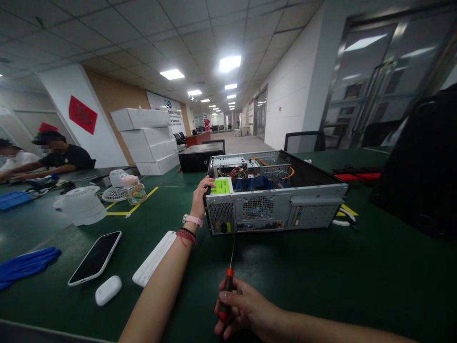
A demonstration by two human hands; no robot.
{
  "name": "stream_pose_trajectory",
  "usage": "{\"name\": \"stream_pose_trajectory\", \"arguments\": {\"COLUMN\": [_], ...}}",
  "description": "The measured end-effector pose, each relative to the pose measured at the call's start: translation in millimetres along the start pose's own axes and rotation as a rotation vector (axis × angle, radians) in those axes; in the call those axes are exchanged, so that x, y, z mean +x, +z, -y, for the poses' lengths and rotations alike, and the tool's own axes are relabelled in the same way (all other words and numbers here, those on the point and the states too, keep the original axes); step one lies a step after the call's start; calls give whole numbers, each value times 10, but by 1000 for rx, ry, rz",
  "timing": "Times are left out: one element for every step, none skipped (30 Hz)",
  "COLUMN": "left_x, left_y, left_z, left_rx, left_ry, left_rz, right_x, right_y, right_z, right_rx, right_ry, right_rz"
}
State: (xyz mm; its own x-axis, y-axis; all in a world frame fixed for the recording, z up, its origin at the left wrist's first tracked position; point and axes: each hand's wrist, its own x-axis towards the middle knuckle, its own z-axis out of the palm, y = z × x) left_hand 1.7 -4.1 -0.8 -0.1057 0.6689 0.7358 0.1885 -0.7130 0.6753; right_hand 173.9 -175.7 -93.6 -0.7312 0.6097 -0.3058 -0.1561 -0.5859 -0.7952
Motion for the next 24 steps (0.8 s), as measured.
{"name": "stream_pose_trajectory", "arguments": {"left_x": [-1,-2,-4,-5,-5,-5,-4,-2,-1,0,1,2,2,2,2,2,2,2,2,3,2,2,1,0], "left_y": [-1,-3,-5,-7,-8,-10,-11,-12,-13,-13,-13,-12,-12,-11,-11,-10,-10,-10,-9,-9,-8,-7,-6,-4], "left_z": [-1,-2,-2,0,4,11,20,31,41,49,54,55,53,49,43,37,32,28,26,24,24,24,23,23], "left_rx": [0,1,2,2,-1,-6,-12,-19,-23,-24,-21,-14,-8,-5,-3,-3,-3,-1,3,9,12,12,9,4], "left_ry": [-2,-4,-6,-6,-5,-1,3,7,11,14,14,13,11,9,7,4,2,1,1,0,0,0,1,2], "left_rz": [3,6,9,12,10,9,8,8,9,10,12,12,11,9,6,4,3,2,4,5,6,6,6,6], "right_x": [-7,-11,-12,-10,-6,-2,3,7,9,11,11,11,10,9,9,8,7,7,6,6,6,6,6,7], "right_y": [2,3,3,2,0,-2,-3,-4,-4,-4,-2,0,1,3,3,2,1,-2,-6,-9,-13,-16,-19,-20], "right_z": [4,13,24,37,48,58,65,68,68,66,63,61,60,60,61,63,66,68,69,70,70,70,71,72], "right_rx": [2,5,7,7,6,2,-3,-7,-11,-13,-15,-17,-19,-21,-23,-24,-23,-22,-21,-21,-21,-21,-22,-24], "right_ry": [7,10,12,15,19,24,27,26,20,12,2,-6,-12,-10,-3,5,11,13,14,13,11,7,5,5], "right_rz": [4,0,-8,-19,-30,-41,-53,-63,-74,-84,-92,-98,-102,-104,-103,-99,-95,-93,-91,-91,-91,-92,-91,-90]}}
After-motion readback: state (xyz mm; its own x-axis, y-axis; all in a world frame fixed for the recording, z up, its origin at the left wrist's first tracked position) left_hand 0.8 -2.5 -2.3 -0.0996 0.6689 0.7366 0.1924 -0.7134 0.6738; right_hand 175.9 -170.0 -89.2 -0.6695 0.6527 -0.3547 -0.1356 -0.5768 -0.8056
